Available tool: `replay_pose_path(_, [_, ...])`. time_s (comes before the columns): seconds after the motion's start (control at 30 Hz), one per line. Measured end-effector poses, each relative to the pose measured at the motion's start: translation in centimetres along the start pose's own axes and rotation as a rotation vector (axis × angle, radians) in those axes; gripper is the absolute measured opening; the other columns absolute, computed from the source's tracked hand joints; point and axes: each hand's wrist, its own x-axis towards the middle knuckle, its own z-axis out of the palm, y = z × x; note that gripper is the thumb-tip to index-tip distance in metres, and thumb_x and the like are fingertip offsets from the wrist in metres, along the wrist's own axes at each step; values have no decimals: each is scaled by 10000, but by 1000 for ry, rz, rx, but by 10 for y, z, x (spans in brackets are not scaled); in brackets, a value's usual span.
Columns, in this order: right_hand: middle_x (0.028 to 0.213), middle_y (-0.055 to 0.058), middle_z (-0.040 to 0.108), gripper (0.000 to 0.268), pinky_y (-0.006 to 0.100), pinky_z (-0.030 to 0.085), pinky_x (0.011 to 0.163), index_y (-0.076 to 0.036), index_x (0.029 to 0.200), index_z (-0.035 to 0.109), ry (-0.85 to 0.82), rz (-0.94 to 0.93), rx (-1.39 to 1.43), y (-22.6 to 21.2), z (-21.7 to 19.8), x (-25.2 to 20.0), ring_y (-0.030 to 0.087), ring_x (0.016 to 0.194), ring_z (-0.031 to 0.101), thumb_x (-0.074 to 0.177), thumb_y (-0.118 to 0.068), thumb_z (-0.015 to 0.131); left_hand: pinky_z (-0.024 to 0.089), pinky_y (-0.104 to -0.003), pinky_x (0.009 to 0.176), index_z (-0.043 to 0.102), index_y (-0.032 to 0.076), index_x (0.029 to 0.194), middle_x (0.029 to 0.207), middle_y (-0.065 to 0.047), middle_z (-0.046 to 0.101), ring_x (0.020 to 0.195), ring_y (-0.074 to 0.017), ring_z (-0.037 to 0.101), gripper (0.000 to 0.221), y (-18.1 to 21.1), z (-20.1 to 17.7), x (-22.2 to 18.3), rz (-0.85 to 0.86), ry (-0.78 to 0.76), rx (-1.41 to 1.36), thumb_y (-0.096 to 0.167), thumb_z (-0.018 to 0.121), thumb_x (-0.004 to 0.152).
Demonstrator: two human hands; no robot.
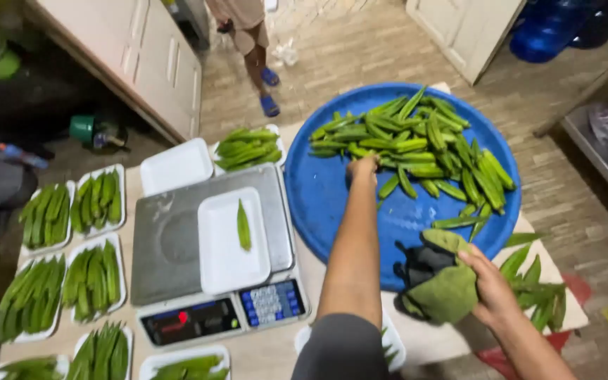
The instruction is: Cleaning okra pods with a cloth and weighing them before placing them into styrofoam trays for packaging.
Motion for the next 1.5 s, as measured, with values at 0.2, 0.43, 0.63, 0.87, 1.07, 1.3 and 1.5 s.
replay_pose_path(0.2, [1433, 98, 581, 667, 414, 440, 983, -210, 1606, 370, 263, 126, -50, -16, 37, -17, 268, 1191, 579, 967, -213, 563, 243, -275, 340, 685, 66, 779, 498, -57, 500, 360, -133, 369, 160, -16, -18, -9, -49, -286, 153, 209, 756, 791])
replay_pose_path(0.43, [1084, 113, 723, 303, 460, 610, 772, -232, 1312, 642, 55, -139, -37, 25, -2, 41, 235, 880, 733, 1013, -281, 652, 434, -200, 367, 656, -6, 1003, 640, -88, 646, 446, -89, 559, 360, -32, -123, -134, 317, -765, 272, 345, 696, 934])
replay_pose_path(0.63, [1043, 87, 732, 232, 393, 627, 762, -191, 1276, 609, 13, -285, -89, 31, 33, 35, 197, 863, 736, 1051, -240, 628, 564, -186, 495, 654, -35, 1272, 853, -148, 721, 623, -102, 676, 517, -87, -158, -167, 258, -712, 213, 433, 607, 1058])
replay_pose_path(0.87, [879, 62, 694, 265, 304, 552, 673, -182, 1236, 687, -43, -471, -423, 35, 65, 4, 130, 753, 631, 972, -181, 716, 613, -291, 576, 702, 80, 1297, 892, -154, 716, 708, -213, 715, 367, -98, -184, -193, 435, -615, 329, 242, 674, 969])
replay_pose_path(1.07, [831, 60, 628, 248, 307, 486, 653, -164, 1212, 679, 4, -641, -621, 27, 70, 16, 144, 739, 564, 978, -207, 747, 626, -372, 717, 675, 171, 1371, 946, -158, 755, 848, -252, 743, 450, -80, -194, -225, 598, -595, 608, 233, 658, 925])
replay_pose_path(1.3, [926, 129, 665, 267, 388, 505, 739, -113, 1121, 612, 12, -667, -764, 36, 64, 54, 249, 806, 615, 912, -137, 776, 601, -417, 879, 661, 119, 1383, 1073, -205, 752, 1029, -318, 731, 485, -68, -210, -254, 608, -605, 726, 221, 630, 910])
replay_pose_path(1.5, [843, 48, 661, 247, 338, 494, 671, -168, 1047, 640, 38, -574, -798, 44, 55, 91, 188, 748, 620, 852, -201, 788, 620, -372, 820, 701, 201, 1337, 933, -120, 753, 942, -219, 732, 450, -79, -223, -246, 578, -611, 704, 292, 711, 896])
